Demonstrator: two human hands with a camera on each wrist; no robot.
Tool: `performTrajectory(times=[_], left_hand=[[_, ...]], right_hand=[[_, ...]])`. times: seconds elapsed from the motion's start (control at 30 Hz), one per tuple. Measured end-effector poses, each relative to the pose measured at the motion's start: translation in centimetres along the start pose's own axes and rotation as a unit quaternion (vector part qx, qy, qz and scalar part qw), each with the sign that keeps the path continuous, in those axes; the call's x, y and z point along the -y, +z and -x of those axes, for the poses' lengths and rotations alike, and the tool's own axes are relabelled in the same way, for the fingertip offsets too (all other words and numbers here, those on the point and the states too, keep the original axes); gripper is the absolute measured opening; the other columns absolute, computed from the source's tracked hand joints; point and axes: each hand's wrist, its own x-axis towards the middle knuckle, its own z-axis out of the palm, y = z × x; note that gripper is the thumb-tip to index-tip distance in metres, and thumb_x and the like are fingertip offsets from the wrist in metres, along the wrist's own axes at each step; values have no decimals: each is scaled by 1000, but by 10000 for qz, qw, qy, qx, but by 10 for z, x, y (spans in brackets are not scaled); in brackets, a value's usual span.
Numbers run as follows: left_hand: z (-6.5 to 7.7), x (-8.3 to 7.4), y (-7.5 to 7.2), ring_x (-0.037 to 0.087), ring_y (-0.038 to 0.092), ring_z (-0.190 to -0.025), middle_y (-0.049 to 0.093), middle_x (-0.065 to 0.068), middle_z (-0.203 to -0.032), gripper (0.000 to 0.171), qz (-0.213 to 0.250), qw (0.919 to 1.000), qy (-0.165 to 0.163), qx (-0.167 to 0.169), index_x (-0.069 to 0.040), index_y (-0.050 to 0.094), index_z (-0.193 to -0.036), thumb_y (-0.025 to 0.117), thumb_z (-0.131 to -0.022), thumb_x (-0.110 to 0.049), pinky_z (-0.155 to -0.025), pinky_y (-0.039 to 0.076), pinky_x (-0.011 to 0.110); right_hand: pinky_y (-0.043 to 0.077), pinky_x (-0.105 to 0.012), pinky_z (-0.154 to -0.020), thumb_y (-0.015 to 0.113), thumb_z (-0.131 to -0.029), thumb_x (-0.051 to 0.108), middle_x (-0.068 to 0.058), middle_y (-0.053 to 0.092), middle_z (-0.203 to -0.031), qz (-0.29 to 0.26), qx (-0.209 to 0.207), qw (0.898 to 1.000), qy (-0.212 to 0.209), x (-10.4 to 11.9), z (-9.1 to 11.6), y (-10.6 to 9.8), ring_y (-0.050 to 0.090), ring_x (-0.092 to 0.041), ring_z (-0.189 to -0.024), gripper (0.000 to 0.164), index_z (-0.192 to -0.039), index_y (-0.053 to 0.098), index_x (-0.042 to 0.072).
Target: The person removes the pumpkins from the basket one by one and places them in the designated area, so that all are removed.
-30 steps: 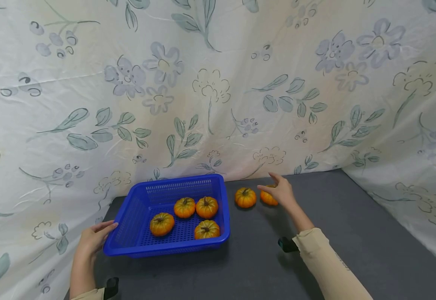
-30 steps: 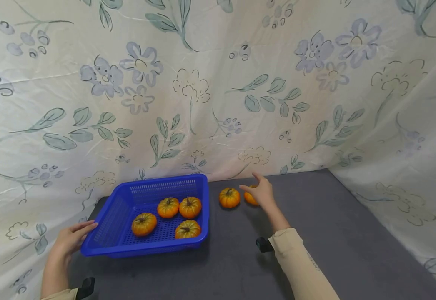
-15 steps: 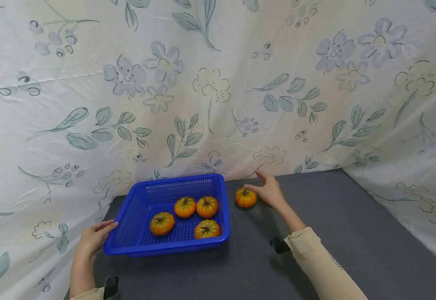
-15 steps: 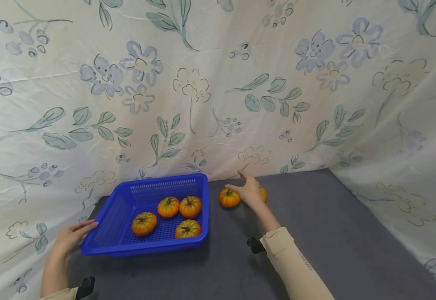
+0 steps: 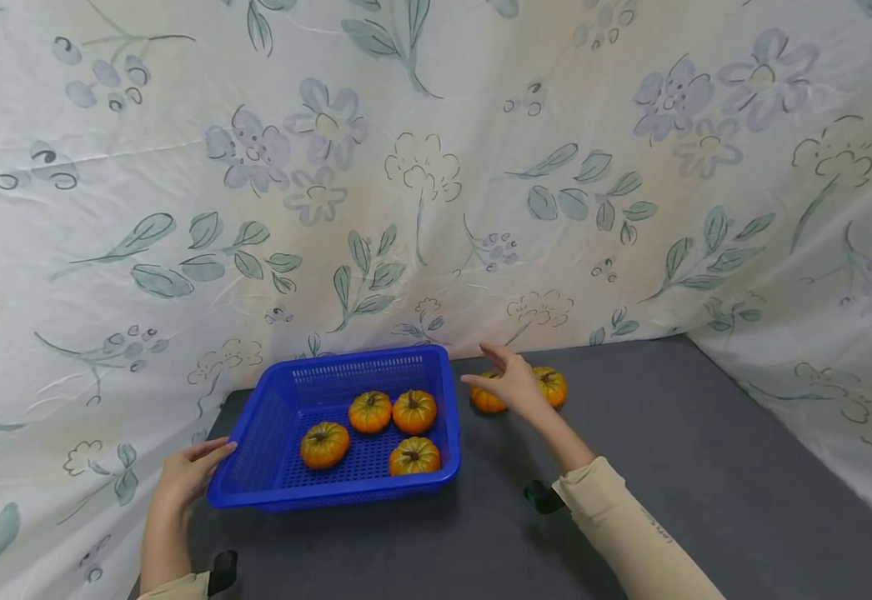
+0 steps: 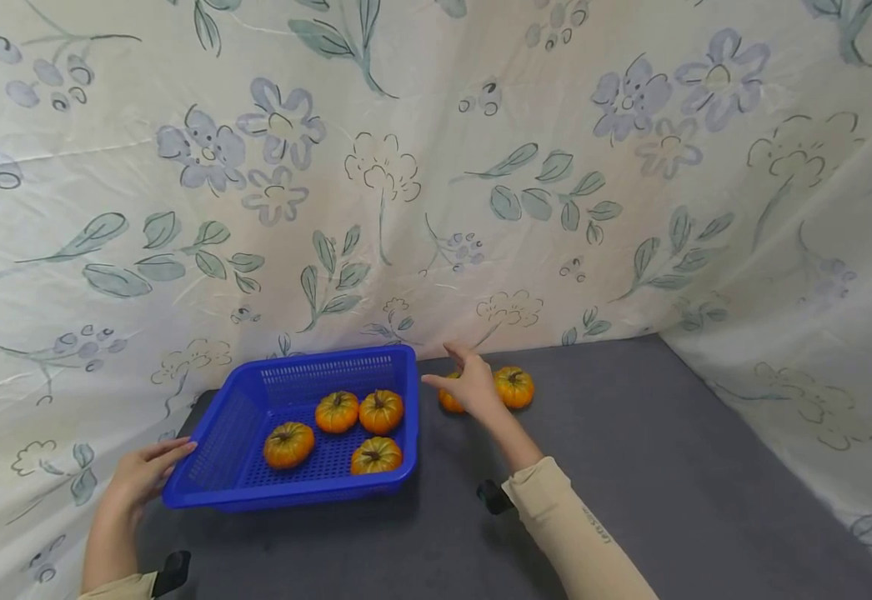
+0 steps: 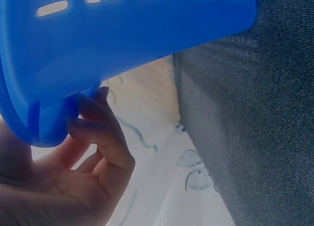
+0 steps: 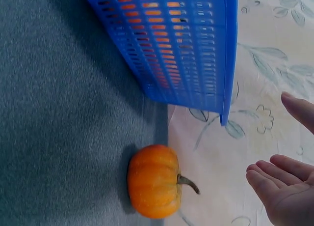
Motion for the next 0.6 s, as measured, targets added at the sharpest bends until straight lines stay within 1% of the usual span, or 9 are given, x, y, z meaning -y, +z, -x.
performTrajectory(times=[0.2, 0.37, 0.5, 0.6], left_hand=[[0, 0, 0, 4, 64, -83, 63, 26, -123, 71, -78, 10000, 23, 22, 10, 44, -139, 63, -93, -41, -77, 57, 34], [1, 0, 0, 6, 64, -86, 56, 30, -131, 73, -107, 9999, 13, 33, 9, 43, -140, 62, -93, -43, -81, 57, 38], [1, 0, 0, 6, 65, -84, 61, 28, -126, 71, -69, 10000, 34, 43, 10, 43, -140, 62, -94, -41, -79, 57, 37], [1, -1, 0, 5, 65, -82, 64, 25, -121, 71, -14, 10000, 34, 54, 10, 43, -140, 63, -94, -40, -77, 57, 34]], right_hand=[[41, -48, -109, 76, -85, 29, -17, 45, -150, 18, 73, 10000, 26, 6, 3, 11, 45, -37, -137, 74, -146, 43, 5], [43, -48, -107, 78, -84, 27, -20, 46, -149, -94, 238, 9996, -147, 10, 6, 21, 47, -38, -136, 72, -144, 45, 5], [43, -47, -107, 78, -83, 26, -19, 49, -146, -97, 346, 9991, -208, 12, 8, 29, 49, -36, -134, 69, -142, 48, 5], [43, -46, -107, 78, -83, 23, -18, 50, -146, -222, 481, 9985, -160, 14, 11, 35, 49, -35, -134, 69, -142, 48, 3]])
